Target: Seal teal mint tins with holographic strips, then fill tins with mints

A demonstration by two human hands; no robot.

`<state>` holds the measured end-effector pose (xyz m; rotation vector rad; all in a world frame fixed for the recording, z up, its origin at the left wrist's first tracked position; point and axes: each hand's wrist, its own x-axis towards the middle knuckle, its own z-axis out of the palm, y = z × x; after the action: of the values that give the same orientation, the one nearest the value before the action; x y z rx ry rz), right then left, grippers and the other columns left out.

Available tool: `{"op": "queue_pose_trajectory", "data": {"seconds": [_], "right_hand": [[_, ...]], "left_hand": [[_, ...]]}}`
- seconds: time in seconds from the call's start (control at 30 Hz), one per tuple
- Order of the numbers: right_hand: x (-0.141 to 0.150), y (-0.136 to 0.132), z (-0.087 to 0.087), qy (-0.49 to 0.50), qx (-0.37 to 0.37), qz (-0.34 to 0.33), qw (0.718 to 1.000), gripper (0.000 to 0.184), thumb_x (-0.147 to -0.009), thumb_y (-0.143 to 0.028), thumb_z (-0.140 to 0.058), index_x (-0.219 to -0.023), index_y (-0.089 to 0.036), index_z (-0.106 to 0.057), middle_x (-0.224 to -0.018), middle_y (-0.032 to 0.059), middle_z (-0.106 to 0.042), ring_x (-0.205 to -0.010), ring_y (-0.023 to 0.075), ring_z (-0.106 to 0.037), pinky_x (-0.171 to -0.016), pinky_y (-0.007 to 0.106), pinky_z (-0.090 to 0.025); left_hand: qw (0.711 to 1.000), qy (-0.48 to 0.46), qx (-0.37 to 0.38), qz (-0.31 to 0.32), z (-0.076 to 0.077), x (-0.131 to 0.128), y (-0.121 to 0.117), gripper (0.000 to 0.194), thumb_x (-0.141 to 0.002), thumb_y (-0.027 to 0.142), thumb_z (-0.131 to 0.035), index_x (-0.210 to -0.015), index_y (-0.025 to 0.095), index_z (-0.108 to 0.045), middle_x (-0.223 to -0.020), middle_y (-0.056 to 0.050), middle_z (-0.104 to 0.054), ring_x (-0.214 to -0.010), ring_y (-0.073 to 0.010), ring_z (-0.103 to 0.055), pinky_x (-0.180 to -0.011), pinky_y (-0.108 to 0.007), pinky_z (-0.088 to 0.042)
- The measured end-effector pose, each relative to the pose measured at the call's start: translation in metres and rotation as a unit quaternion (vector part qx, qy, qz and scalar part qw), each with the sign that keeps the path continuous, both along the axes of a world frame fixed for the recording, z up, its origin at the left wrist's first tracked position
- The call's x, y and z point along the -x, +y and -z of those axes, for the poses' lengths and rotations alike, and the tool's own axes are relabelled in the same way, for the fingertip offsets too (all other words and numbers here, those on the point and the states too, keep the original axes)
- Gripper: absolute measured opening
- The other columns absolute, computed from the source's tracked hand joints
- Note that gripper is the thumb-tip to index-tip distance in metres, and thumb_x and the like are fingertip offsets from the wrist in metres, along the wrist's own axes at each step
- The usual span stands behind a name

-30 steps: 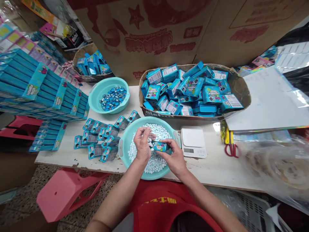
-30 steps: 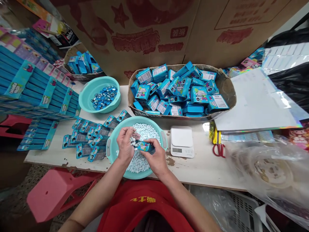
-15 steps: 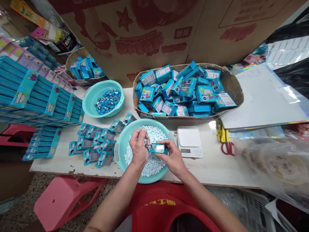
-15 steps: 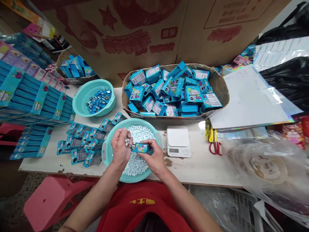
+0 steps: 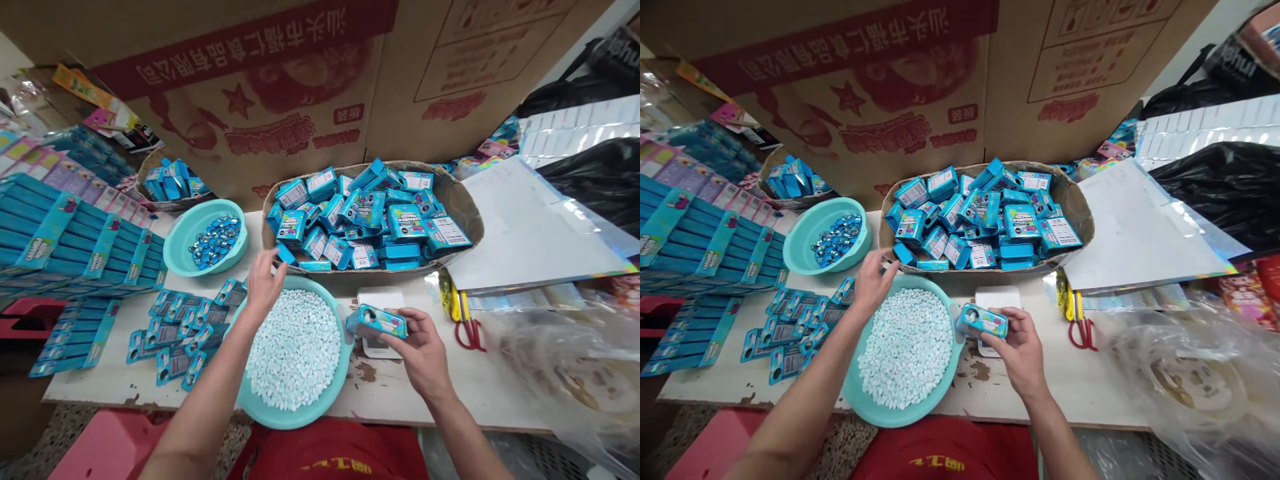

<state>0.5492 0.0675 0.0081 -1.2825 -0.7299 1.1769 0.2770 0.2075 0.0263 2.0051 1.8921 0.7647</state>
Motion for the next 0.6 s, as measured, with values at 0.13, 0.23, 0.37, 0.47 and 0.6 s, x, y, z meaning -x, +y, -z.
{"op": "queue_pose_trajectory", "data": {"seconds": [0.13,0.23,0.37,0.47,0.6], "right_hand": [[-0.022,0.014,0.034,-0.062,0.005,0.085,0.994,0.049,-0.057,-0.032,-0.083,-0.093,-0.023,-0.052,-0.097,0.0061,-0.067,-0.094,0.0229,-0.064,-0.086,0.044,-0.051],[-0.029,0.021,0.058,-0.100,0.001,0.101,0.990,0.051,-0.058,-0.039,-0.081,-0.095,-0.021,-0.051,-0.097,0.0074,-0.065,-0.095,0.0242,-0.064,-0.088,0.047,-0.050],[-0.030,0.012,0.054,-0.260,-0.022,0.093,0.961,0.059,-0.065,-0.041,-0.076,-0.114,-0.020,-0.051,-0.125,0.0137,-0.054,-0.119,0.0290,-0.050,-0.101,0.053,-0.039],[-0.021,-0.003,0.033,-0.377,-0.063,0.114,0.917,0.058,-0.072,-0.035,-0.073,-0.122,-0.021,-0.049,-0.134,0.0140,-0.046,-0.127,0.0297,-0.042,-0.104,0.055,-0.034],[0.008,-0.015,0.011,-0.354,-0.109,0.069,0.926,0.039,-0.081,-0.028,-0.064,-0.118,-0.022,-0.053,-0.119,0.0113,-0.056,-0.115,0.0268,-0.052,-0.094,0.050,-0.046]], "left_hand": [[0.988,0.118,0.095,-0.015,0.002,-0.042,0.083,0.075,-0.073,0.047,-0.063,-0.138,0.017,-0.037,-0.138,-0.021,-0.041,-0.120,-0.0408,-0.046,-0.096,-0.051,-0.038],[0.973,0.170,0.149,-0.057,0.008,-0.058,0.112,0.078,-0.073,0.040,-0.064,-0.140,0.017,-0.033,-0.134,-0.025,-0.044,-0.113,-0.0438,-0.052,-0.089,-0.054,-0.041],[0.989,0.049,0.075,-0.114,-0.004,-0.047,0.101,0.058,-0.076,0.026,-0.059,-0.131,0.015,-0.045,-0.117,-0.019,-0.059,-0.109,-0.0376,-0.056,-0.091,-0.051,-0.041],[0.964,-0.244,0.066,-0.087,-0.022,-0.030,0.057,0.053,-0.070,0.030,-0.065,-0.121,0.018,-0.053,-0.111,-0.011,-0.064,-0.100,-0.0296,-0.060,-0.086,-0.044,-0.048],[0.812,-0.547,0.203,-0.017,-0.028,-0.019,-0.023,0.052,-0.059,0.028,-0.077,-0.108,0.019,-0.061,-0.106,-0.008,-0.066,-0.091,-0.0229,-0.063,-0.080,-0.035,-0.050]]}}
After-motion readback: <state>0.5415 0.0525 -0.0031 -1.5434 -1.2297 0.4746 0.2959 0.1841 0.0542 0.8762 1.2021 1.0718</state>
